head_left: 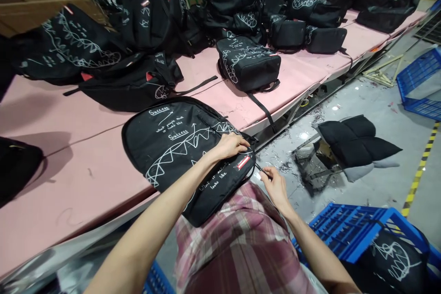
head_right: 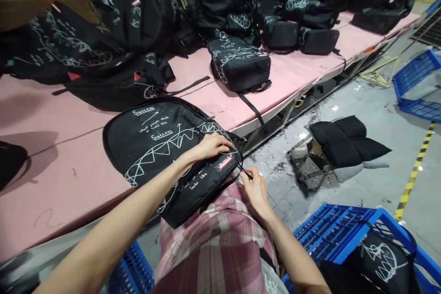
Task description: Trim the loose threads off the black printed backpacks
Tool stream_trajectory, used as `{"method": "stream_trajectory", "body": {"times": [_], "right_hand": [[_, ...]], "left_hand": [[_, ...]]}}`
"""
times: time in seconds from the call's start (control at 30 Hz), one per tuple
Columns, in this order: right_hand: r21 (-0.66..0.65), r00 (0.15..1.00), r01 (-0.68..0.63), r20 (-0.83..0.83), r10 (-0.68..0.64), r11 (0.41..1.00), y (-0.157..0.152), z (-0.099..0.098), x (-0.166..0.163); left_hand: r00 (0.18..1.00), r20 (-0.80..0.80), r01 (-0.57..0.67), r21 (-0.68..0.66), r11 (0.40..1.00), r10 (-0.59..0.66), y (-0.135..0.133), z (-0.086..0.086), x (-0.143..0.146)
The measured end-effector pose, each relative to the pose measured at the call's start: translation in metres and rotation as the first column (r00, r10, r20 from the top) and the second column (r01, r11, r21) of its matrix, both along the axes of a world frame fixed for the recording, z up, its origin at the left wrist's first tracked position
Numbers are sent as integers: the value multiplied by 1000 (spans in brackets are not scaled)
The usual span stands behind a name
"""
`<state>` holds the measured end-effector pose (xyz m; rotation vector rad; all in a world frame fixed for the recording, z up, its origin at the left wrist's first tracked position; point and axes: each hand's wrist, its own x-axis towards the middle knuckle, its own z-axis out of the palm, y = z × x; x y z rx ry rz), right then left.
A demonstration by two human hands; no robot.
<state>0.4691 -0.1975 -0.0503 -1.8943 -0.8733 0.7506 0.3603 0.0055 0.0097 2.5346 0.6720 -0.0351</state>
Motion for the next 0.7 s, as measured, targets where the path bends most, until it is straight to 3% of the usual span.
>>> {"method": "stream_trajectory", "body": {"times": [0.23,0.47,0.7], "right_hand": [[-9,998,51,38,-51,999,10,5,-3],[-55,992,5,124,2,998,26,2,-1],[-100,975,-10,219,32,995,33,8,-4]], "left_hand": [[997,-54,59,-10,998,-60,-4,-8,12],[998,-42,54,-38,998,-56,-3,-10,13],[999,-7,38,38,999,-38,-11,-7,14]]}}
